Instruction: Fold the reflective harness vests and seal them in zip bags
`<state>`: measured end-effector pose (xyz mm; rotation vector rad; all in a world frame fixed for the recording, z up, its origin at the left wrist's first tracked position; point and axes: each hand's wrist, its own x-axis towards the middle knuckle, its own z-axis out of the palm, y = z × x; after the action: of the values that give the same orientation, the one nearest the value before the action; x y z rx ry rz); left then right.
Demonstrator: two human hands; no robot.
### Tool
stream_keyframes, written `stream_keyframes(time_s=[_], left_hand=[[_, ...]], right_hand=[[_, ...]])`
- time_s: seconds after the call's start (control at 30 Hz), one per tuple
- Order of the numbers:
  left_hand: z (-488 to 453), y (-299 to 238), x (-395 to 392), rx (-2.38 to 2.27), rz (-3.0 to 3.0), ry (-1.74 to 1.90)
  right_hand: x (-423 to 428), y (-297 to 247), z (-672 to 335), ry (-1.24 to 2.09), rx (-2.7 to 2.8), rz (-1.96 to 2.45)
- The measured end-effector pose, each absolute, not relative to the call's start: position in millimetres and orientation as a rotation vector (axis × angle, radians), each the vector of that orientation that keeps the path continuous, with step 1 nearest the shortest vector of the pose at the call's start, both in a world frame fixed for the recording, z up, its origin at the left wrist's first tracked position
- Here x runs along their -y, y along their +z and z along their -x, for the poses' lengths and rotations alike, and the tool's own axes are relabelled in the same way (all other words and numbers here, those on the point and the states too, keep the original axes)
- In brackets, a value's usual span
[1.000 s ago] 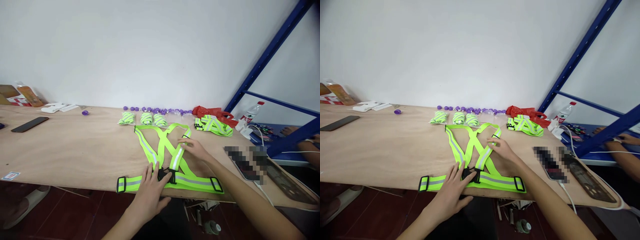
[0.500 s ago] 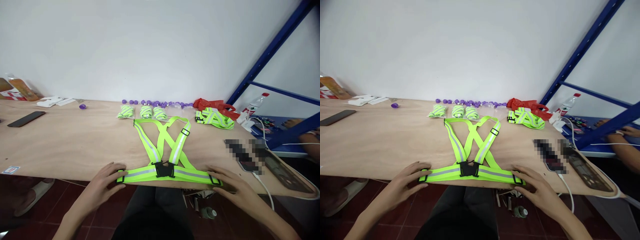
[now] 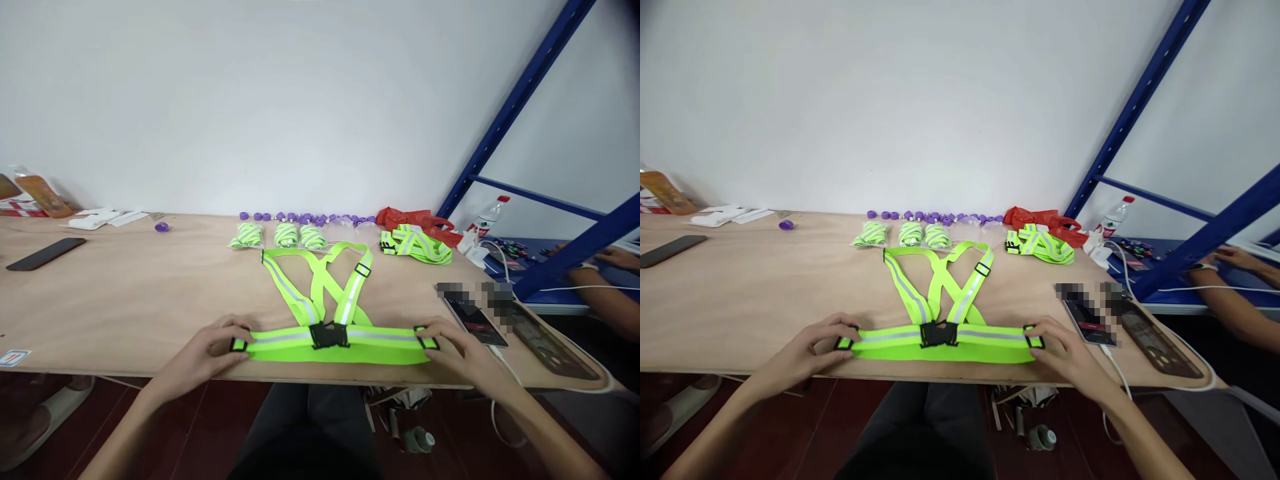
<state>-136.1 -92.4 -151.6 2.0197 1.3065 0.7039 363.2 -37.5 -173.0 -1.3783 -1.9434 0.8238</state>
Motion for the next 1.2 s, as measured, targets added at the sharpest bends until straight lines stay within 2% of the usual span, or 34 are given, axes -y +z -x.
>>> stream_keyframes(time_s=[0.17,0.33,0.43,0.57,0.8,0.97,1.1,1.2], left_hand=[[150,-142,67,-1.238,-1.991,0.554],[158,-134,-48,-1.752,-1.956,0.806],[149,-142,-107,-1.785,-1.921,0.795],[136,-156,-138,-1.694,-1.933,0.800],[138,-141,-143,-1.608,-1.972,0.936],[111,-115,-136,-1.690,-2.079,1.000],[37,-119,-81,-1.547,-2.281,0.890],[-24,-143,-14,-1.245,-2.574,0.578]], right_hand=[[25,-159,-356,0.903,2.248,1.380],[-81,-153,-353,0.755,1.993,1.429],[-145,-155,-334,0.698,1.937,1.461],[-193,-162,-299,0.661,2.011,1.427],[-216,-157,-278,0.422,2.100,1.443],[-196,-146,-279,0.290,2.145,1.464],[-171,-151,-268,0.418,2.398,1.381],[-164,-161,-258,0.456,2.522,1.356]])
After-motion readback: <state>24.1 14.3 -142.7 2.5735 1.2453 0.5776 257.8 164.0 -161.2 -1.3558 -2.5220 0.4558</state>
